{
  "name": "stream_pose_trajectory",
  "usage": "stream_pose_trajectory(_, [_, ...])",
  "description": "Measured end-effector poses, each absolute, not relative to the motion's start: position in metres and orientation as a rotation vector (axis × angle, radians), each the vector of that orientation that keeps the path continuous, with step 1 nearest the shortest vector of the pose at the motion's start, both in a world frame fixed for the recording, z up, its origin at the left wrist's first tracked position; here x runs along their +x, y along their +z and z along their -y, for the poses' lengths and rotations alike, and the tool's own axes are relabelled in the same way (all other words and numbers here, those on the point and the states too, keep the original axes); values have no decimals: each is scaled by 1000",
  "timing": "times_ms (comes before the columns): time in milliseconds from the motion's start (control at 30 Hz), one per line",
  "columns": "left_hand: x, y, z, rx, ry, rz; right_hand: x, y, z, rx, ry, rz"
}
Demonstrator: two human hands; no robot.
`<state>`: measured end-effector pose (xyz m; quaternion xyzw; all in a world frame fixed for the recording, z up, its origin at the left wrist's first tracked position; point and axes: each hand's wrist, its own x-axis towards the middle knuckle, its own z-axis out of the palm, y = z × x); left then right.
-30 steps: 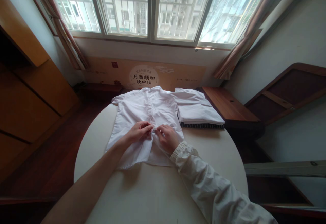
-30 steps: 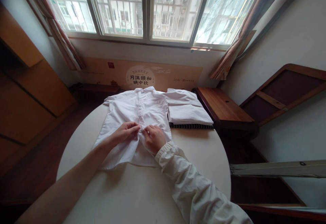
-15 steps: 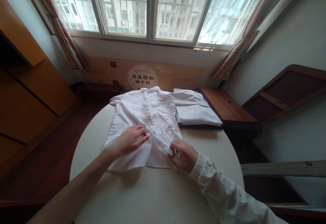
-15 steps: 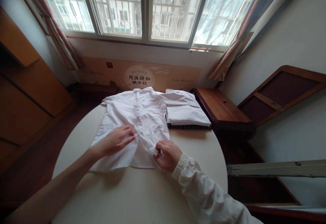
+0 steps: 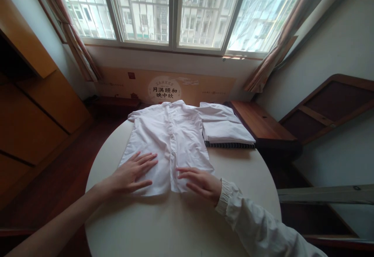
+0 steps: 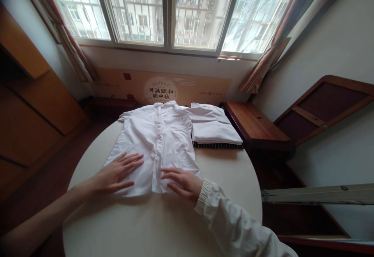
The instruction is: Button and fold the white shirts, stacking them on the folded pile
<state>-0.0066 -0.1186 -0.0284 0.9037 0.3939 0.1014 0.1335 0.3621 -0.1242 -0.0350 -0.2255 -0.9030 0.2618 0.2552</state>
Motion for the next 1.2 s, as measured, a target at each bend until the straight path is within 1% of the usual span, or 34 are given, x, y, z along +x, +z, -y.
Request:
stream_pose_trajectory(67, [-14, -29, 114, 2545, 450, -1422, 373, -36, 113, -944, 473, 2349])
stream_pose_trajectory(167, [-26, -34, 101, 2319, 654, -2058, 392, -40, 94, -1501, 1, 2136])
stream_pose_trajectory(233, [-32, -35, 93, 2198, 582, -2341, 402, -46, 83, -1701, -103, 2062])
stream_pose_trajectory(300, [-33, -33, 87, 2149, 411, -2423, 408, -50, 75, -1757, -22, 2050])
stream_pose_trajectory(400, [-28, -29, 88, 2130, 204, -2405, 412, -52, 70, -1720, 205, 2045])
stream_pose_trajectory(467, [-26, -27, 91, 2128, 115, -2429, 415, -52, 70, -1680, 292, 2015])
stream_pose_trajectory(633, [-40, -22, 99, 2106, -18, -2445, 429, -56, 82, -1604, 227, 1926])
stream_pose_trajectory(767, [-50, -11, 95, 2061, -31, -2365, 439, -53, 90, -1517, 322, 1986])
stream_pose_trajectory(833, [-44, -4, 89, 2081, 31, -2379, 446, -42, 83, -1548, 331, 1980])
stream_pose_trajectory(933, [-18, 6, 78, 2307, 312, -2303, 461, -13, 51, -1614, 266, 1898])
stream_pose_trajectory(1000, [9, 9, 68, 2510, 516, -2044, 474, 8, 15, -1710, 215, 1768])
stream_pose_trajectory(1100, [56, 0, 48, 2631, 700, -1580, 498, 29, -44, -1924, 175, 1563])
stream_pose_trajectory(1200, [92, -23, 29, 2649, 632, -1378, 525, 31, -89, -2105, 149, 1413])
